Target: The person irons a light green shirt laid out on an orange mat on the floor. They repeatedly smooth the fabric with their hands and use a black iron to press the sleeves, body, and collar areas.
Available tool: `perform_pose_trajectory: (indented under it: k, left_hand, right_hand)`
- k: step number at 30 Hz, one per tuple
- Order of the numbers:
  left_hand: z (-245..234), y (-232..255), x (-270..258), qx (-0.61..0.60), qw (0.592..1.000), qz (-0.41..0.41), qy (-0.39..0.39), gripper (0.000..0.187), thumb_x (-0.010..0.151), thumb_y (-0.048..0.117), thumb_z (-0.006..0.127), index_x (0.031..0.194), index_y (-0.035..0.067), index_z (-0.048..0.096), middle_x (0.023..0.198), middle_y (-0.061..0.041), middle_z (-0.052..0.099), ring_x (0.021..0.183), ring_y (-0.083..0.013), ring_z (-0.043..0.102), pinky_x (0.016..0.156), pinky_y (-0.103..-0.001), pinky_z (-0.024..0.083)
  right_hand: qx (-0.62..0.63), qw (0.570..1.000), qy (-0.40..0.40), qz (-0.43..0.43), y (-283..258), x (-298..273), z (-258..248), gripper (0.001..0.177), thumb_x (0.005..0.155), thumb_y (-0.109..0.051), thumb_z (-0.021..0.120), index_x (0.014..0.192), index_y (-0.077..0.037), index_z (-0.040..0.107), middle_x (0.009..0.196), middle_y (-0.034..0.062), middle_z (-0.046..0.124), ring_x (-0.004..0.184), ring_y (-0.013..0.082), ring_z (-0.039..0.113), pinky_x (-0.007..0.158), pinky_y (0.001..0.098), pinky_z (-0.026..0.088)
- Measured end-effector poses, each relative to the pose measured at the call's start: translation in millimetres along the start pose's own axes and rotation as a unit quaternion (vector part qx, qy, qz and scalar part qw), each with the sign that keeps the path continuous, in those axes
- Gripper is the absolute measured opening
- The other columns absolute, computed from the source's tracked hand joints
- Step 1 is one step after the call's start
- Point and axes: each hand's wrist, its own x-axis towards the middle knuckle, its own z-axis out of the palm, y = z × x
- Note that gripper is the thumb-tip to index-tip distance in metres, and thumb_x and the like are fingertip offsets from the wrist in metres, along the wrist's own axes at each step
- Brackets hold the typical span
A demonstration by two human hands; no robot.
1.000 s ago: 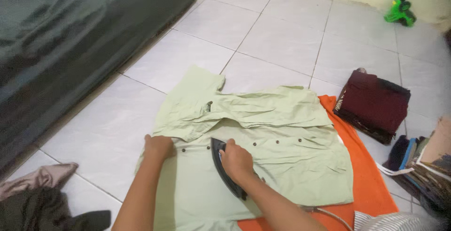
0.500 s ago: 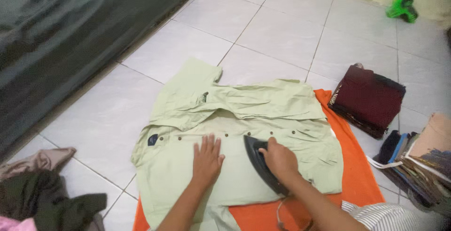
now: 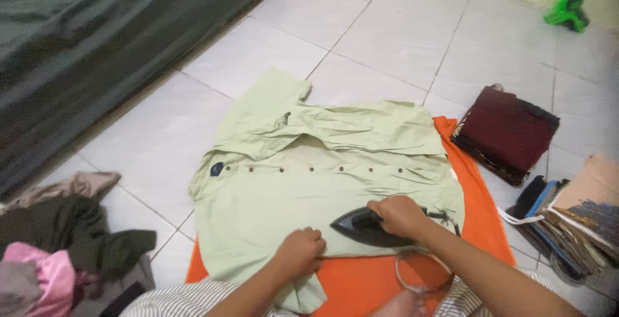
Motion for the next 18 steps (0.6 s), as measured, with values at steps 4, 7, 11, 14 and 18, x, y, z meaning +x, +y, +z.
perform_pose_trajectory:
  k: [4, 7, 11, 14, 18]
  left_hand:
    - [35.8, -0.3, -7.1, 0.074, 0.996, -0.028, 0.051, 0.009, 0.078, 0.008, 0.067, 0.087, 0.007, 0.065, 0.093, -0.012, 0.065, 0.091, -0.0326, 0.063, 0.074, -0.045, 0.054]
    - [39.5, 12.1, -16.8, 0.105, 0.985, -0.098, 0.092, 0.010, 0.077, 0.009, 0.068, 0.086, 0.008, 0.065, 0.092, -0.012, 0.064, 0.090, -0.0327, 0.063, 0.074, -0.046, 0.054]
    - [19.2, 42.6, -34.1, 0.053, 0.963, -0.256, 0.072, 0.033, 0.069, 0.017, 0.077, 0.096, 0.005, 0.062, 0.100, -0.015, 0.064, 0.094, -0.0357, 0.062, 0.074, -0.048, 0.054]
    - [25.8, 46.4, -36.9, 0.050, 0.936, -0.349, 0.018, 0.026, 0.076, 0.014, 0.076, 0.094, 0.004, 0.061, 0.100, -0.018, 0.064, 0.097, -0.0358, 0.064, 0.078, -0.047, 0.056]
    - [45.1, 25.3, -44.5, 0.070, 0.940, -0.327, 0.064, 0.013, 0.082, 0.005, 0.069, 0.093, 0.005, 0.064, 0.090, -0.018, 0.068, 0.086, -0.0376, 0.069, 0.074, -0.048, 0.057]
  right_hand:
    - [-0.023, 0.987, 0.119, 0.107, -14.0, -5.4, 21.3, 0.017, 0.075, -0.015, 0.067, 0.092, -0.013, 0.067, 0.077, 0.0142, 0.072, 0.077, 0.0369, 0.071, 0.067, 0.0513, 0.055]
    - [-0.015, 0.991, 0.091, 0.094, -16.4, -12.3, 18.9, 0.018, 0.072, -0.022, 0.071, 0.088, -0.015, 0.070, 0.076, 0.0150, 0.072, 0.076, 0.0375, 0.071, 0.068, 0.0517, 0.054]
    - [-0.023, 0.997, 0.070, -0.017, -15.3, -25.9, 8.0, 0.025, 0.065, -0.024, 0.072, 0.087, -0.013, 0.070, 0.073, 0.0146, 0.072, 0.073, 0.0380, 0.070, 0.066, 0.0524, 0.054]
    - [-0.019, 0.995, 0.088, 0.044, -28.8, -25.3, 9.2, 0.024, 0.068, -0.024, 0.071, 0.089, -0.014, 0.071, 0.073, 0.0134, 0.072, 0.073, 0.0359, 0.071, 0.068, 0.0504, 0.055]
    - [-0.024, 0.995, 0.064, 0.070, -36.3, -25.3, 8.8, 0.025, 0.069, -0.025, 0.073, 0.091, -0.014, 0.070, 0.073, 0.0146, 0.071, 0.074, 0.0358, 0.070, 0.068, 0.0507, 0.054]
